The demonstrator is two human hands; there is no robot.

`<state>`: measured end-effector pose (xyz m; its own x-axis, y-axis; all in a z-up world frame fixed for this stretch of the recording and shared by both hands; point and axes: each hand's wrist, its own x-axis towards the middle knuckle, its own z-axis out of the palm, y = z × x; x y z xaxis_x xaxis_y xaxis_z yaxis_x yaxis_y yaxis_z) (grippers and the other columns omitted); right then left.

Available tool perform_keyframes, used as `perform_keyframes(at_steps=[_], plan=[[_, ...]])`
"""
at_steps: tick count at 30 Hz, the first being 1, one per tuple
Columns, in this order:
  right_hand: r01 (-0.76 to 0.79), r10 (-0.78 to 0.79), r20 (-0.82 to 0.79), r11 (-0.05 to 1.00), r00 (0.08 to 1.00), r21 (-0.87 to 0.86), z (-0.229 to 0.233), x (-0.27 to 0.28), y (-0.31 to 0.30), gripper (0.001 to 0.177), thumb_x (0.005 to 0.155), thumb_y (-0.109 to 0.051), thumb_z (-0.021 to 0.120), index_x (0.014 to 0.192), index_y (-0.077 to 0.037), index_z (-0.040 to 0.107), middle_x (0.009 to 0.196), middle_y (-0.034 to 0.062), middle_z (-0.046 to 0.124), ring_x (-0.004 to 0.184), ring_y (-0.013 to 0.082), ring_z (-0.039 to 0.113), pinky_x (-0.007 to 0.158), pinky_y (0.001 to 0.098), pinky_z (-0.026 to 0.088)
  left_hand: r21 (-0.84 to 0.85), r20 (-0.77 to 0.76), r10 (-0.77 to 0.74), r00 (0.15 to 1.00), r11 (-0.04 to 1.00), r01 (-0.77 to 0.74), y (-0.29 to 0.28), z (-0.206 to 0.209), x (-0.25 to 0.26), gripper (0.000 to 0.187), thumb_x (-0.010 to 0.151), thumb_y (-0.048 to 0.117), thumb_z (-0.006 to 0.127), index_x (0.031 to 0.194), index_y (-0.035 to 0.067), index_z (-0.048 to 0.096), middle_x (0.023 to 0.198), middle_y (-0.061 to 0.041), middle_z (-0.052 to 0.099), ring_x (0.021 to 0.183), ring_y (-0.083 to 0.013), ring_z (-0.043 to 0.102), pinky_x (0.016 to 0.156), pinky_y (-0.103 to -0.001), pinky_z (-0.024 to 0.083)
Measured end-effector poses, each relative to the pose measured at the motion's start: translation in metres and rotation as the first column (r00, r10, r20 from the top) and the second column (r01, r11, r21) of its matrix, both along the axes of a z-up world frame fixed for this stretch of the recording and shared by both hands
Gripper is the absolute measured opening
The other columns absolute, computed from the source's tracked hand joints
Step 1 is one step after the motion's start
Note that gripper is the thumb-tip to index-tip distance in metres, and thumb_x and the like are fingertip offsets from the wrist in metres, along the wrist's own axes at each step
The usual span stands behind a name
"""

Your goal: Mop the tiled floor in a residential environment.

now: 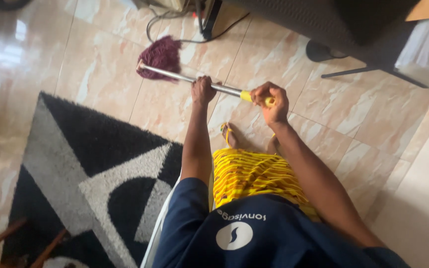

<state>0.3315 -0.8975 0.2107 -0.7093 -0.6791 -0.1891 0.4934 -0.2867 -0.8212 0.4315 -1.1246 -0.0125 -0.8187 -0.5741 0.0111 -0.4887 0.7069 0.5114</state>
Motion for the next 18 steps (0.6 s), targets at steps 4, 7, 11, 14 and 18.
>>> perform_keyframes(at_steps=[4,7,11,14,18], plan=[[-0.015,0.014,-0.027,1.0,1.0,-0.022,0.001,-0.003,-0.016,0.039,0.098,-0.032,0.041,0.087,0.0,0.059,0.064,0.0149,0.052,0.063,0.0276,0.05,0.076,0.0409,0.048,0.015,0.011,0.103,0.995,0.995,-0.104,0.003,0.028,0.022,0.048,0.083,0.053,0.077,0.075,0.008,0.063,0.086,-0.01,0.07,0.095,-0.0345,0.066,0.081,-0.054,0.049],[-0.009,0.012,0.069,0.999,0.998,-0.045,0.012,-0.006,-0.025,0.039,0.099,-0.034,0.039,0.087,-0.002,0.058,0.061,0.0156,0.051,0.06,0.0289,0.05,0.07,0.041,0.047,-0.009,-0.034,0.198,0.98,0.98,-0.199,0.017,0.038,0.031,0.05,0.086,0.054,0.077,0.075,0.008,0.061,0.086,-0.01,0.069,0.096,-0.0351,0.066,0.08,-0.056,0.048],[0.1,-0.092,0.169,0.994,0.981,-0.039,0.038,0.002,-0.044,0.039,0.102,-0.035,0.039,0.086,-0.004,0.057,0.056,0.012,0.047,0.052,0.0281,0.046,0.072,0.0435,0.05,0.016,-0.087,0.389,0.917,0.921,-0.389,0.038,0.06,0.044,0.048,0.087,0.053,0.075,0.074,0.009,0.058,0.083,-0.008,0.068,0.096,-0.0329,0.066,0.08,-0.055,0.045],[0.192,-0.198,0.309,0.98,0.93,0.052,0.069,0.016,-0.063,0.037,0.1,-0.034,0.041,0.084,-0.004,0.057,0.055,0.0133,0.05,0.051,0.0299,0.049,0.076,0.0456,0.054,0.062,-0.108,0.528,0.842,0.849,-0.525,0.048,0.079,0.053,0.046,0.089,0.051,0.073,0.075,0.01,0.058,0.084,-0.006,0.066,0.096,-0.0313,0.065,0.08,-0.053,0.044],[0.042,-0.035,0.278,0.999,0.96,-0.019,0.095,0.033,-0.07,0.048,0.108,-0.044,0.038,0.085,-0.005,0.056,0.053,0.0082,0.042,0.047,0.0228,0.041,0.07,0.0406,0.05,0.144,-0.072,0.664,0.744,0.745,-0.651,0.065,0.094,0.068,0.044,0.091,0.051,0.071,0.077,0.011,0.059,0.086,-0.005,0.065,0.096,-0.0294,0.063,0.081,-0.05,0.042]])
